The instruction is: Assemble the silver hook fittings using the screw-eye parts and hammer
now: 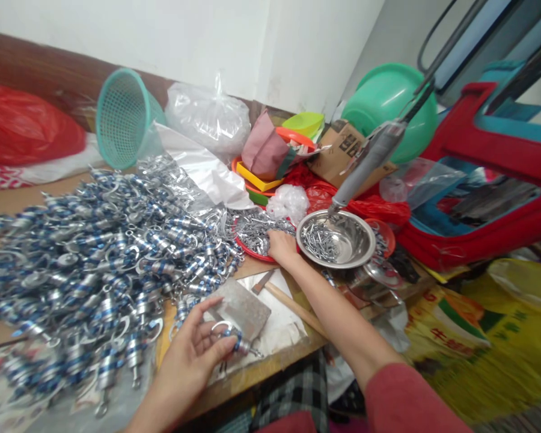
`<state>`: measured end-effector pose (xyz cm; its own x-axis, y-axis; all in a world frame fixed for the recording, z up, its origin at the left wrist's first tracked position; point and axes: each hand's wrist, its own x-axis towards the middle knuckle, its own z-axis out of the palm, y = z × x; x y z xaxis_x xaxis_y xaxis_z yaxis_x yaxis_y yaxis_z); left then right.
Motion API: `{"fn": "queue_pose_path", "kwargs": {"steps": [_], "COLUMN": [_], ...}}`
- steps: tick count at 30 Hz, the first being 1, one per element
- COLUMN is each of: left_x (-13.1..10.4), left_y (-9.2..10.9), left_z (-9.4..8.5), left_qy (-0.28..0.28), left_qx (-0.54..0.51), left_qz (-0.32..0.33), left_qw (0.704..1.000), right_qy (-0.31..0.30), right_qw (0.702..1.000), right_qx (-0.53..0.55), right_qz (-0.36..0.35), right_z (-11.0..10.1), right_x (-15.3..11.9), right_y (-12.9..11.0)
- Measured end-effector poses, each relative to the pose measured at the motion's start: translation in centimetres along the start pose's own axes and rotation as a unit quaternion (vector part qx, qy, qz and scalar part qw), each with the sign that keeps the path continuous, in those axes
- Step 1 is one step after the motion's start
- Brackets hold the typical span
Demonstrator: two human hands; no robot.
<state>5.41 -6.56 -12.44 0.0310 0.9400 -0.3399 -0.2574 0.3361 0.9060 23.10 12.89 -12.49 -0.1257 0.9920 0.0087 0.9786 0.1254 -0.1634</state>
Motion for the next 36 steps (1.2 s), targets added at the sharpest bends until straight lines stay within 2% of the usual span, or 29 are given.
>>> {"fn": "queue_pose_path", "kwargs": {"steps": [5,9,12,15,16,17,20,26,33,36], "left_x": [0.3,0.6,0.6,0.5,0.5,0.5,0.4,0.4,0.4,0.4], "left_y": [0.0,-0.4,-0.5,-0.5,-0.5,-0.4,-0.2,-0.1,-0.3,-0.2], "left_z": [-0.2,-0.4,-0.4,-0.4,-0.3,-0.3,-0.3,-0.3,-0.5,-0.5], "left_qy": [0.006,-0.005,-0.004,-0.004,-0.004,-0.004,-0.006,-0.023,-0.032,-0.032], "left_qx": [-0.040,-0.056,-0.066,-0.077,-0.079,-0.080,-0.080,-0.082,-0.087,-0.089], "left_qz": [-0.005,-0.007,-0.010,-0.012,-0.012,-0.012,-0.009,-0.011,-0.015,-0.019], "left_qw": [0.999,0.998,0.998,0.997,0.997,0.997,0.997,0.996,0.996,0.995], "right_qy": [0.000,0.029,0.040,0.001,-0.033,-0.037,-0.037,-0.074,-0.056,-0.080], "right_qw": [1.000,0.996,0.989,0.974,0.954,0.941,0.932,0.944,0.966,0.961], "right_qx": [0.021,0.078,0.133,0.203,0.263,0.293,0.305,0.288,0.156,0.139], "right_qz": [-0.011,-0.029,-0.056,-0.103,-0.140,-0.164,-0.193,-0.143,-0.199,-0.224], "right_z": [-0.1,-1.1,-1.7,-1.9,-1.9,-1.9,-1.8,-1.9,-2.1,-2.4], "right_x": [0.2,-1.3,-4.8,-10.2,-12.0,-13.5,-16.2,-16.0,-15.9,-15.2], "right_y": [1.2,2.0,0.9,-1.3,-2.1,-2.7,-4.2,-5.2,-6.4,-6.3]}}
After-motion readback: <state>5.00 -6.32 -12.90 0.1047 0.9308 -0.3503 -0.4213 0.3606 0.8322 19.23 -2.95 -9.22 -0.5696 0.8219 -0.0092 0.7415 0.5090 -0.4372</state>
